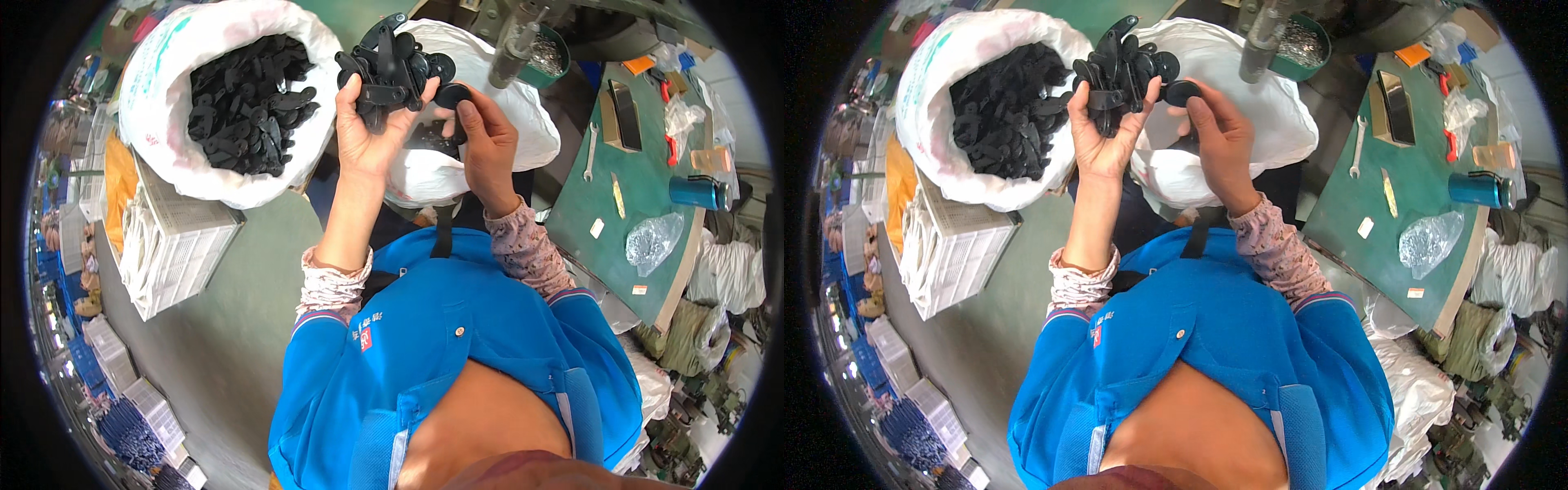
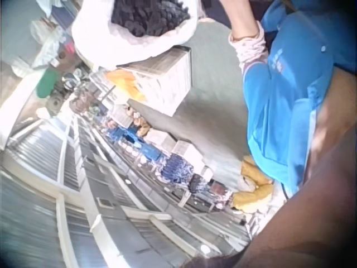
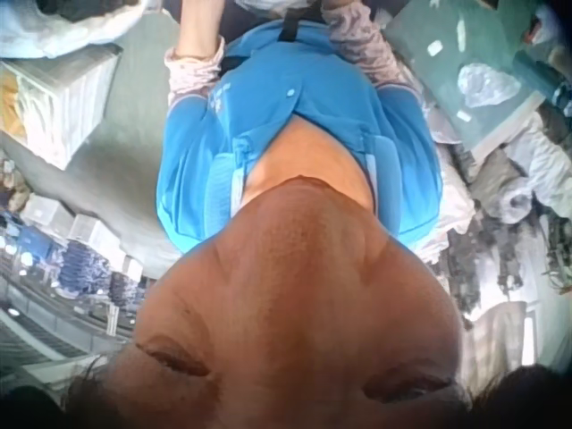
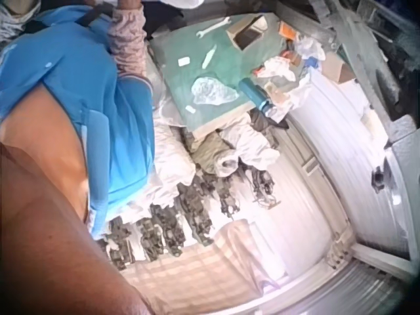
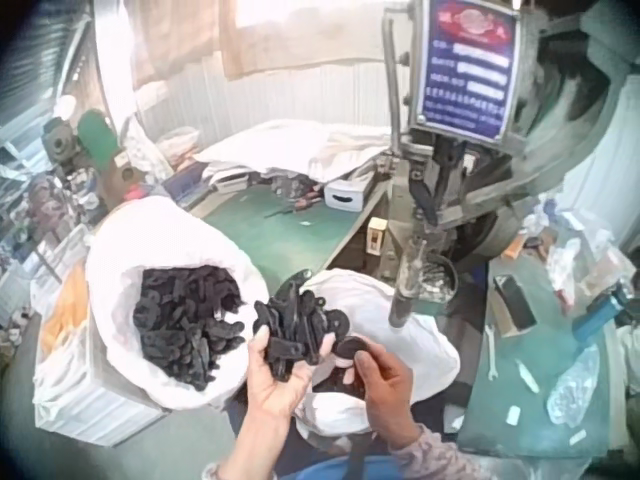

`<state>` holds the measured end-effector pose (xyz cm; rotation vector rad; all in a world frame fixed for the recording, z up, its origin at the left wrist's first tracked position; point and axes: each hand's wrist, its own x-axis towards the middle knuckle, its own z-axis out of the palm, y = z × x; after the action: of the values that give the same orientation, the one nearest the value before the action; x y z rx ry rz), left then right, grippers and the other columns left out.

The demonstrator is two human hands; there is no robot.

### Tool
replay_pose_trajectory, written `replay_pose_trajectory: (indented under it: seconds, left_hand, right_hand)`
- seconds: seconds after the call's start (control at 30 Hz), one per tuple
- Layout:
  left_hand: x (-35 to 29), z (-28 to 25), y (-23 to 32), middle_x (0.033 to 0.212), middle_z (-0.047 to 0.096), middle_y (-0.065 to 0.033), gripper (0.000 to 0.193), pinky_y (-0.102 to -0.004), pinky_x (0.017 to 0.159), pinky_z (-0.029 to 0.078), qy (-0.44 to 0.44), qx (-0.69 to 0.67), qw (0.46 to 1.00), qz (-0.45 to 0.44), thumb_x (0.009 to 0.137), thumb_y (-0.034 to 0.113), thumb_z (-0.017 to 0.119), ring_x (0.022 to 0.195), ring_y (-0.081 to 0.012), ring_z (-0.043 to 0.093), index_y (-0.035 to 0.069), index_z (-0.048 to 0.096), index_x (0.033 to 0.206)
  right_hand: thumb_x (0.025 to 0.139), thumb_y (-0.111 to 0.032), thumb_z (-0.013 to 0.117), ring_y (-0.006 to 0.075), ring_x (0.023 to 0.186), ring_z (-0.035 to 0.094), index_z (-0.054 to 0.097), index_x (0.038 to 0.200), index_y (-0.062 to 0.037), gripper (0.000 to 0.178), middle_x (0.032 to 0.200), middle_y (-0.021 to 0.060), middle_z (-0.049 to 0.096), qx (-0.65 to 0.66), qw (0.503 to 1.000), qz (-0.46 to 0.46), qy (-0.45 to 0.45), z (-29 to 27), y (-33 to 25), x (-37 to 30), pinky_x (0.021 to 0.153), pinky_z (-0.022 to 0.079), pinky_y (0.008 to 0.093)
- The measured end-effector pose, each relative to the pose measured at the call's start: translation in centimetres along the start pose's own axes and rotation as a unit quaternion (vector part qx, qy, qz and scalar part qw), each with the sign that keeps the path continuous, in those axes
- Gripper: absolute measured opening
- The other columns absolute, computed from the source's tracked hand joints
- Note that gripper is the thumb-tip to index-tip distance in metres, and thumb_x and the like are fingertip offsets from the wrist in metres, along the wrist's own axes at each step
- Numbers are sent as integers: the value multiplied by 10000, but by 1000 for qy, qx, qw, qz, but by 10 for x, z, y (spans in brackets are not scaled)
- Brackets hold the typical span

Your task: The person repeatedly picks black plastic components from a white sack, attaches small metal pins to them by hand, and places the assembled units into a second white sack. The process is continuous and repetitive.

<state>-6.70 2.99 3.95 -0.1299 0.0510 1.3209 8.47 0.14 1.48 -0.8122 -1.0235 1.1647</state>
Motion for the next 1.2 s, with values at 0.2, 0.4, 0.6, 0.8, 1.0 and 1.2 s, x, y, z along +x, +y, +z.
replay_pose_trajectory:
  seconds: [0.2, 0.4, 0.6, 0.8, 1.0, 1.2]
  left_hand:
    - [8, -1, -11, 1272, 550, -124, 428, -648, 1044, 313, 5, 20, 1000, -11, 758, 97, 716, 1230, -325, 470, 72, 573, 1161]
    - [7, -3, -21, 1328, 478, -191, 585, -680, 1035, 302, -57, 154, 984, -69, 796, 104, 665, 1252, -361, 448, 24, 409, 1316]
    - [4, -4, -20, 1331, 460, -223, 583, -695, 995, 340, -81, 246, 959, -113, 827, 120, 624, 1230, -385, 467, 6, 369, 1338]
    - [2, -3, -12, 1243, 518, -256, 553, -668, 927, 426, -78, 323, 930, -157, 818, 115, 618, 1082, -391, 581, -50, 394, 1296]
    - [0, -1, -8, 1040, 623, -189, 448, -504, 810, 563, -87, 417, 877, -221, 777, 89, 666, 912, -288, 652, -74, 497, 1158]
    - [-1, -12, -22, 1043, 628, -171, 444, -463, 811, 566, -80, 414, 872, -249, 769, 83, 669, 900, -284, 654, -49, 509, 1162]
  right_hand:
    - [921, -95, 568, 117, 780, 634, 592, 1176, 1, 274, 904, 86, 664, -70, 992, -67, 76, -55, -44, 14, 605, 485, 209]
    - [891, -132, 613, 64, 593, 524, 573, 1221, -6, 355, 823, 47, 648, -197, 979, -46, 9, -71, -104, 63, 549, 418, 186]
    - [929, -98, 521, 79, 388, 467, 603, 998, 49, 181, 645, 58, 611, -230, 971, 51, -23, -47, -149, 118, 324, 311, 212]
    - [937, -103, 516, 89, 405, 498, 583, 1076, 42, 212, 764, 64, 634, -157, 976, 142, -48, -58, -130, 135, 344, 364, 214]
    - [935, -307, 571, 96, 702, 615, 631, 1139, -50, 334, 957, 52, 651, -312, 933, 91, -153, -88, -98, 73, 638, 486, 210]
    - [900, -89, 609, 80, 812, 605, 641, 1007, 13, 151, 970, 56, 662, -352, 877, -34, -326, -88, -74, 69, 748, 489, 228]
